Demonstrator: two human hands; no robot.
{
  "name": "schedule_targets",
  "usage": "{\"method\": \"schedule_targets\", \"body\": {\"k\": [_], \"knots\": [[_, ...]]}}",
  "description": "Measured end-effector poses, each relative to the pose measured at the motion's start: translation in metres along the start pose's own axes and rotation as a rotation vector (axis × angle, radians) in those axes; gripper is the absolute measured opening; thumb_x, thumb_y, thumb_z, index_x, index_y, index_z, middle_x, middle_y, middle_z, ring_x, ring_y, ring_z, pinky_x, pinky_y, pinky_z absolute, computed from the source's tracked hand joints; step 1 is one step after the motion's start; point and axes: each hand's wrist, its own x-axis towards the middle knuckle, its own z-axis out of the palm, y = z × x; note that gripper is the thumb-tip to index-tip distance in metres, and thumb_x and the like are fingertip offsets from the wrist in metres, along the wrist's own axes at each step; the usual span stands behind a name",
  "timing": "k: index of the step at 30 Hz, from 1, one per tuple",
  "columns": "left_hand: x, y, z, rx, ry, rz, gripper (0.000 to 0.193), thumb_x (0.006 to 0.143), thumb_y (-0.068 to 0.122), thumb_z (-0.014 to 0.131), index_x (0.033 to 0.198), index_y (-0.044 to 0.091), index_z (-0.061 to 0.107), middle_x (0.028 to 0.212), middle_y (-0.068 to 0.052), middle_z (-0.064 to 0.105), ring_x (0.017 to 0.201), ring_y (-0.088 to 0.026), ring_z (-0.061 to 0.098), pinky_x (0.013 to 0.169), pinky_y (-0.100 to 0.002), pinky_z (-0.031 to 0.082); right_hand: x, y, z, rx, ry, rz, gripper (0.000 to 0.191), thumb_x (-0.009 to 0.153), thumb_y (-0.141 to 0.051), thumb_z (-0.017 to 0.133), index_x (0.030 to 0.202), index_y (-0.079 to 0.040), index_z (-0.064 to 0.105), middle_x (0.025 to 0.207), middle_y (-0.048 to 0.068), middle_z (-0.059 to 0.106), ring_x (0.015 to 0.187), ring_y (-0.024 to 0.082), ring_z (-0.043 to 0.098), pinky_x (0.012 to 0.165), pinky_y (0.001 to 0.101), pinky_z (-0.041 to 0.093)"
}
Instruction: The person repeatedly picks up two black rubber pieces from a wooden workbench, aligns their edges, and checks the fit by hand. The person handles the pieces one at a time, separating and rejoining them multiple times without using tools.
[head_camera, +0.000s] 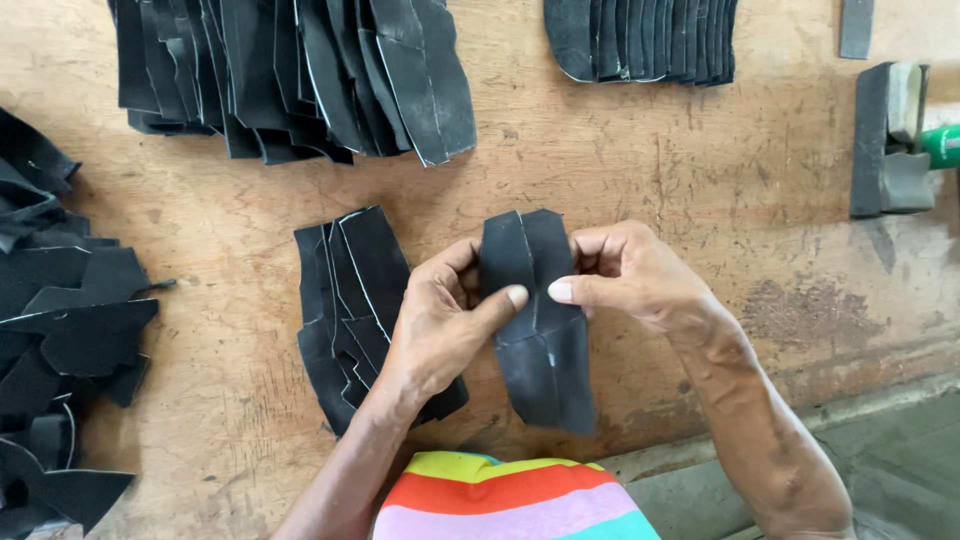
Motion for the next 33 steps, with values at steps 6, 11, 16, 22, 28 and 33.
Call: {"method": "schedule_targets", "body": {"k": [6, 11, 16, 22, 28, 33], "knots": [[0.001, -0.004, -0.001, -0.064, 0.033, 0.014, 0.036, 0.09, -0.005, 0.069, 0.125, -0.006, 0.063, 0.108, -0.012, 0.075, 0.095, -0.012, 0.072, 0.085, -0.027, 0.062, 0.007, 0.014, 0.01, 0.155, 0.012, -0.015, 0.024, 0.084, -0.002, 0.078, 0.107, 0.004, 0.076, 0.095, 0.008, 0.077, 0.084, 0.012, 0.071, 0.076, 0.0271, 0.059], [0.004, -0.006, -0.002, -0.145, 0.067, 0.011, 0.033, 0.089, -0.005, 0.071, 0.121, -0.009, 0.063, 0.102, -0.014, 0.076, 0.089, -0.013, 0.072, 0.08, -0.026, 0.063, 0.003, 0.011, 0.02, 0.129, 0.084, -0.092, 0.028, 0.086, -0.003, 0.076, 0.113, 0.004, 0.075, 0.099, 0.008, 0.077, 0.087, 0.011, 0.072, 0.078, 0.0254, 0.06], [0.003, -0.005, -0.002, -0.147, 0.082, 0.0, 0.032, 0.09, -0.004, 0.071, 0.12, -0.008, 0.063, 0.101, -0.015, 0.076, 0.087, -0.012, 0.073, 0.078, -0.026, 0.063, 0.005, 0.009, 0.025, 0.142, 0.113, -0.131, 0.03, 0.087, -0.003, 0.076, 0.115, 0.004, 0.074, 0.1, 0.008, 0.077, 0.087, 0.011, 0.072, 0.079, 0.0263, 0.061], [0.003, -0.005, 0.001, -0.118, 0.107, 0.01, 0.031, 0.089, -0.004, 0.072, 0.118, -0.007, 0.063, 0.1, -0.014, 0.076, 0.085, -0.012, 0.073, 0.077, -0.026, 0.064, 0.006, 0.007, 0.026, 0.12, 0.133, -0.117, 0.028, 0.087, -0.003, 0.075, 0.114, 0.005, 0.074, 0.098, 0.008, 0.077, 0.086, 0.011, 0.072, 0.079, 0.0258, 0.061], [0.002, -0.006, 0.002, -0.068, 0.118, 0.037, 0.029, 0.089, -0.004, 0.072, 0.117, -0.005, 0.063, 0.101, -0.013, 0.076, 0.088, -0.012, 0.073, 0.079, -0.025, 0.064, 0.006, 0.01, 0.028, 0.141, 0.16, -0.099, 0.025, 0.086, -0.001, 0.074, 0.11, 0.005, 0.075, 0.095, 0.008, 0.077, 0.082, 0.01, 0.071, 0.076, 0.025, 0.06], [0.002, -0.007, 0.003, -0.029, 0.123, 0.044, 0.029, 0.089, -0.005, 0.072, 0.117, -0.005, 0.064, 0.101, -0.013, 0.076, 0.089, -0.012, 0.072, 0.079, -0.025, 0.064, 0.006, 0.011, 0.029, 0.147, 0.168, -0.087, 0.02, 0.086, -0.001, 0.075, 0.106, 0.006, 0.075, 0.092, 0.007, 0.076, 0.079, 0.009, 0.07, 0.072, 0.0235, 0.059]]}}
